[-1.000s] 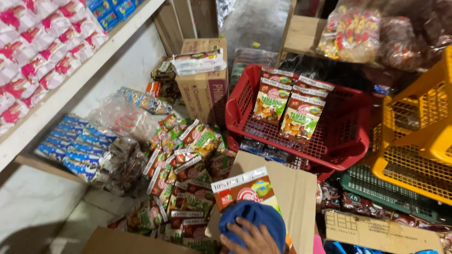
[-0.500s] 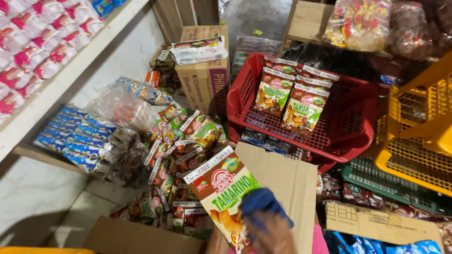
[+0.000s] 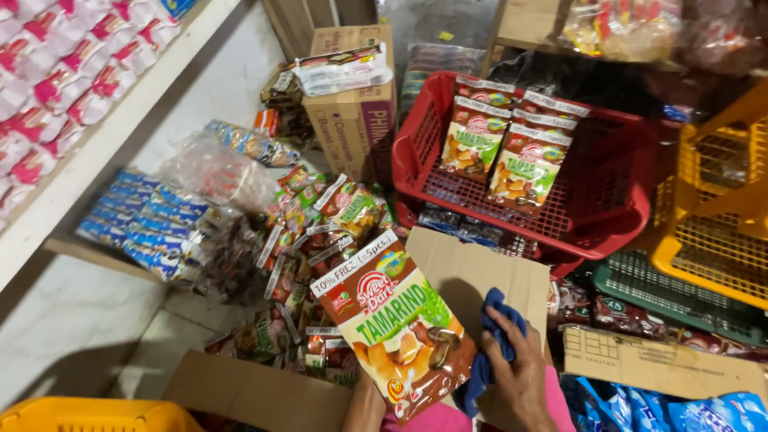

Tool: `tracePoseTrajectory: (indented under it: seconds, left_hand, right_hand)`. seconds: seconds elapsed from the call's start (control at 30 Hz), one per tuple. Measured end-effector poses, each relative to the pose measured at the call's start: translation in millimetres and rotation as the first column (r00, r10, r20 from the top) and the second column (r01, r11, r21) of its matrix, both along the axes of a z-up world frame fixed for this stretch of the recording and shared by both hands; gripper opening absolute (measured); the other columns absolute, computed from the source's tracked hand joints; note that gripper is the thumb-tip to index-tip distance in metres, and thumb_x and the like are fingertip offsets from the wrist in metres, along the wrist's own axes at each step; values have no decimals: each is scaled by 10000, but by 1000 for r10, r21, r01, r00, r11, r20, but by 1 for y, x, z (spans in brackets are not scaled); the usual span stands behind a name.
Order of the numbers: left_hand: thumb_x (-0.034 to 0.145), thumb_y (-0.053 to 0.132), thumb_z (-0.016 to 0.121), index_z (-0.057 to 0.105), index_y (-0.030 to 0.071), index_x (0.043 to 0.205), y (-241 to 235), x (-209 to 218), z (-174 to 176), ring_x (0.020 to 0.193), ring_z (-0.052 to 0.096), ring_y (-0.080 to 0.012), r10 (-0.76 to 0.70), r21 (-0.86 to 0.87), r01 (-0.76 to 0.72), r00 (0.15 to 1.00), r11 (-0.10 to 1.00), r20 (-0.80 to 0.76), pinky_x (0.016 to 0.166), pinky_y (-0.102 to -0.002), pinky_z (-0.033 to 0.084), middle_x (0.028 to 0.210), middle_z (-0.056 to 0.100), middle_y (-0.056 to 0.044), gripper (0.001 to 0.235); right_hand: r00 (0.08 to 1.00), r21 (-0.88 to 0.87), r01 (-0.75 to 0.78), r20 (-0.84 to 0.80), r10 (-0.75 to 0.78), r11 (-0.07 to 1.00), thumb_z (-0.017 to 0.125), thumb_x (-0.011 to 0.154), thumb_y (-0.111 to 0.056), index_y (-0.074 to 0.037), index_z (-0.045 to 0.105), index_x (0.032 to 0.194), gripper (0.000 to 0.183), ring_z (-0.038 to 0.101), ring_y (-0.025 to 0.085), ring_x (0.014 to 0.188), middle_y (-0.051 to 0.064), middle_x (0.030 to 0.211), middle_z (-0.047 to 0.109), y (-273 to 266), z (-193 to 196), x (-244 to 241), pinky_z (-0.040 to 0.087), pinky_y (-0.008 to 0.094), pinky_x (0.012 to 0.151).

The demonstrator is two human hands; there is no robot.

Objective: Wiping and organizing packets of tamarind snacks in a grocery store backroom.

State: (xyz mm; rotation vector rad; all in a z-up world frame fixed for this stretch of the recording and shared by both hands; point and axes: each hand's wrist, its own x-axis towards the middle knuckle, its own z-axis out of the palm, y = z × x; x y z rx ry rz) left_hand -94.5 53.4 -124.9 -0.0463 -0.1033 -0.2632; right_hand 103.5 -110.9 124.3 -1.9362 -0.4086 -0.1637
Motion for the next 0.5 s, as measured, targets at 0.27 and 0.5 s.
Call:
tracePoseTrajectory:
  seconds: [0.27, 0.5]
  left_hand:
    - [1174, 461, 434, 503, -15, 1517, 36, 72, -16, 1266, 576, -325, -65, 157, 67, 998, 985, -18, 1095, -469, 514, 1457, 536, -216, 591]
    - [1177, 473, 453, 543, -24, 1506, 39, 138, 21, 1248, 601, -312, -150, 270, 156, 988, 950, -44, 1092, -452, 541, 1442, 562, -210, 602]
  right_hand:
    - [818, -290, -453, -511, 264, 843, 765, 832, -412, -202, 624, 1456, 674, 485, 288, 1398, 148, 1495, 529, -49, 16, 36, 384, 395, 1134]
    - [759, 25, -264, -612, 223, 964, 408, 1006, -570, -79, 611, 1433, 681, 626, 203, 1298, 112, 1394, 689, -16, -45, 32, 460, 316, 1076]
